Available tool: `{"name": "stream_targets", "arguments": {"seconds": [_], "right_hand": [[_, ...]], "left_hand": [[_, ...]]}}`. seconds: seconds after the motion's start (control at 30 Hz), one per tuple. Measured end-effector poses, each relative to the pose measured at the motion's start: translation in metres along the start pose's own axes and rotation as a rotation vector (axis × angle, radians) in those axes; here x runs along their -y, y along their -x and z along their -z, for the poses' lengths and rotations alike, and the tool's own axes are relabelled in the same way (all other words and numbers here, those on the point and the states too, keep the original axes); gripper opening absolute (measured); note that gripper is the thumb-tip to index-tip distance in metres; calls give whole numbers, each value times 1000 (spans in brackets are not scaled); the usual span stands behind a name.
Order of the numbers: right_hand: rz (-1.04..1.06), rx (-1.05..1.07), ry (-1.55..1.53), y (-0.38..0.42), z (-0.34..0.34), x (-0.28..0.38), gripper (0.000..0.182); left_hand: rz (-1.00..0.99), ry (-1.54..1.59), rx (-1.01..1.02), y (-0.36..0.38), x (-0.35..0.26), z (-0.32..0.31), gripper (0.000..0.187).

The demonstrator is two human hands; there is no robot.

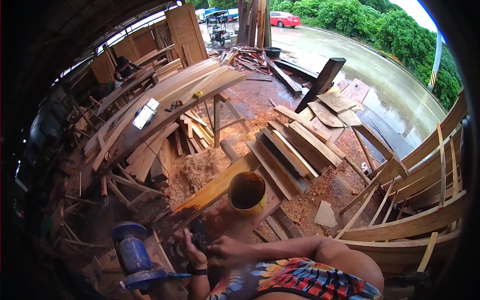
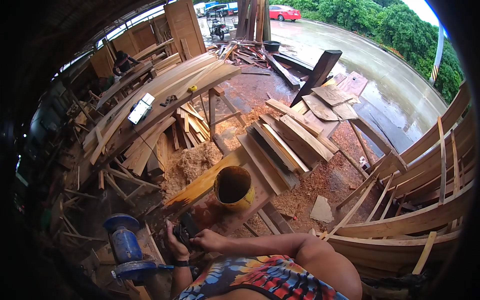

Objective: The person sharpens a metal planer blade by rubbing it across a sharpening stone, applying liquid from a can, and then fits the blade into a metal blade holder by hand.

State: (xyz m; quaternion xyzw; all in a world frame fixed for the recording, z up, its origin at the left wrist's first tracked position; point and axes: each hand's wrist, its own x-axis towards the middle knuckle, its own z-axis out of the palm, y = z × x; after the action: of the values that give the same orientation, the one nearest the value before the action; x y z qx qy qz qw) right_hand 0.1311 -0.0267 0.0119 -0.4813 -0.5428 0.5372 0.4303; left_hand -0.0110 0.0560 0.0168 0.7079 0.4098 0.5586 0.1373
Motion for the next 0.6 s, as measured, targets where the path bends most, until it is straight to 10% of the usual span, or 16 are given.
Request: {"name": "stream_targets", "arguments": {"seconds": [0.1, 0.2, 0.6], "right_hand": [[246, -249, 313, 18, -5, 30, 29], [426, -185, 549, 27, 6, 48, 29], [611, -76, 1081, 22, 8, 33, 38]], "left_hand": [[739, 604, 4, 10, 29, -1, 46], [1030, 904, 143, -1, 19, 13, 45], [1354, 1268, 29, 17, 39, 11, 54]]}}
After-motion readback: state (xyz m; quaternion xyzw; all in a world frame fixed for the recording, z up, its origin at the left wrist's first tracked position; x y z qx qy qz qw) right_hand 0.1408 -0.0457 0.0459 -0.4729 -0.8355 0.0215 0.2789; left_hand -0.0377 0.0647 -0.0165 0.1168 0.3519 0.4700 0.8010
